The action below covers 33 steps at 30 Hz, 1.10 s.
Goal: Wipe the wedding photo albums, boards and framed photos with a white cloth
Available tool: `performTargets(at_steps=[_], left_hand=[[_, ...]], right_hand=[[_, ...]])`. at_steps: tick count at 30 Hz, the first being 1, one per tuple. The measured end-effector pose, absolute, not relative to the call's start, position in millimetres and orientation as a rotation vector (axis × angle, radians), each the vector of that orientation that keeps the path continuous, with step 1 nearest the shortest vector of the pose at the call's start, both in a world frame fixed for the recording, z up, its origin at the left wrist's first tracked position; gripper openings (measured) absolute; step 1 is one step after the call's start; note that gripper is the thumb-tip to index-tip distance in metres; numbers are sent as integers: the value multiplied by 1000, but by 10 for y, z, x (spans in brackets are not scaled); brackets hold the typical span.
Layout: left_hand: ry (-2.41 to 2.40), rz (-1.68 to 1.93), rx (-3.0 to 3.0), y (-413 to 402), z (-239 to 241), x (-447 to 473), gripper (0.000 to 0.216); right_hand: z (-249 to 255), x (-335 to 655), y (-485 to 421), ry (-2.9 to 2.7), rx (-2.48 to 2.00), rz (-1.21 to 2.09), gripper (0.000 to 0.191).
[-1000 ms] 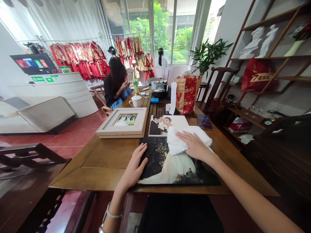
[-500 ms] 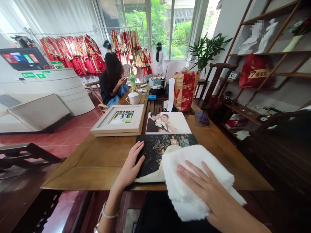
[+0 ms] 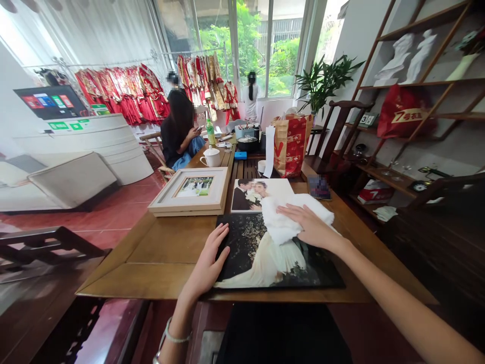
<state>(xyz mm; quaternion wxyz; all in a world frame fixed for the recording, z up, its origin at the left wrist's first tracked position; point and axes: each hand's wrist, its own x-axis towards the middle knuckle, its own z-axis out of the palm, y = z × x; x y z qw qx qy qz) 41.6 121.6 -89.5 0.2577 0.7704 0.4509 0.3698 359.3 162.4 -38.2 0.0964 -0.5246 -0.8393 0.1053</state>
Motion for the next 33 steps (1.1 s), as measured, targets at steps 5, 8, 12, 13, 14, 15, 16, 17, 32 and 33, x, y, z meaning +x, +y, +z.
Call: performTargets(at_steps=[5,8,12,13,14,15,16,17,32,33], left_hand=[[1234,1009,2070,1215,-895,425,44],[1234,1010,2070,1216,-893,434,44],[1245,1008,2075,1215,-888,435,43],[1247,1007,2076,1214,-885,434,43],[1248,1007,2078,1213,-881,434,43],[1248,1005,2080,1212,-876,434,43],[1251,1000,2081,1211,-870,434,43],[1254,993,2083,1209,-864,435,43],[1242,969,2094,1211,-871,420,44],[1241,971,2093,1210,-872,420,44]], right_hand=[[-388,3653,1697,-2456,-1619,286,91],[-411,3656,1428,-2465,-1635,265,95],[-468,3672,833,-2519,-1593,255,105],[-485,3682,675,-2530,-1574,267,107],[-500,3695,524,-2537,-1556,289,108],[-511,3712,388,-2544,-1538,325,108],[-518,3732,272,-2558,-1511,379,107],[-517,3754,180,-2576,-1476,449,106],[-422,3808,1293,-2455,-1484,483,95],[-433,3807,1368,-2433,-1509,463,94]])
